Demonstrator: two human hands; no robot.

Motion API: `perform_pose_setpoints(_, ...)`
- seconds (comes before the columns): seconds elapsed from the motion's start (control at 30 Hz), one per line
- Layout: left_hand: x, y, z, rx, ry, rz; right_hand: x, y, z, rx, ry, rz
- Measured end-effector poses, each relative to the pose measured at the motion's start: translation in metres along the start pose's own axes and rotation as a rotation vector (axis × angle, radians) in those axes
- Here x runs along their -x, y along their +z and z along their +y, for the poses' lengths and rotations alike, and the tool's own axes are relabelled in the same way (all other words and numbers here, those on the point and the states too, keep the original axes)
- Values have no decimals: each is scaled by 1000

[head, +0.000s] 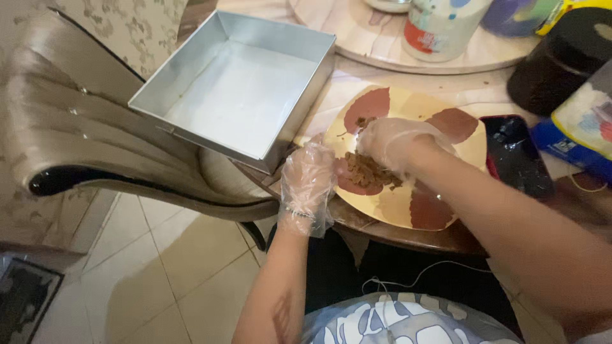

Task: The person, wearing gloves, kneads and shapes a brown dough-like mixture on a plate by hand.

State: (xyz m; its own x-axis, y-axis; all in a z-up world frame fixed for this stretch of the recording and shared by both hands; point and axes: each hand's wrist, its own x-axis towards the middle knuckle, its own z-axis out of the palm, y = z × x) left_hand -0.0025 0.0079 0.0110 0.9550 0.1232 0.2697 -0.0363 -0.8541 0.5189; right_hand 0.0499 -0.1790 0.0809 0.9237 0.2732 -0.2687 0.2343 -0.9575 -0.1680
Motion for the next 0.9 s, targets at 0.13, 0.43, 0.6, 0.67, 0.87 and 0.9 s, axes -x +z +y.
perform_pose_setpoints(0.13, 0, -5, 9, 141, -147, 28, 4, -13, 0, -43, -37, -27)
perform_pose_setpoints(0.43, -3, -15, 19, 110, -141, -6, 7, -17, -6, -136, -155, -195)
perform_pose_setpoints(0.6, -2, -5, 4, 221, -264, -20, 59, -88, -36, 179, -195, -243)
perform_pose_setpoints(0.67, 1, 12, -11, -397, 344, 168, 49, -60, -57, -214, 381, -262)
perform_pose_setpoints(0.87, -12, 17, -10, 189, -251, 37, -13, -2, -5, -259, -34, -225)
perform_pose_setpoints(0.9, -8, 5, 6, 187, -247, 40, -13, -6, -6, -261, -35, -220)
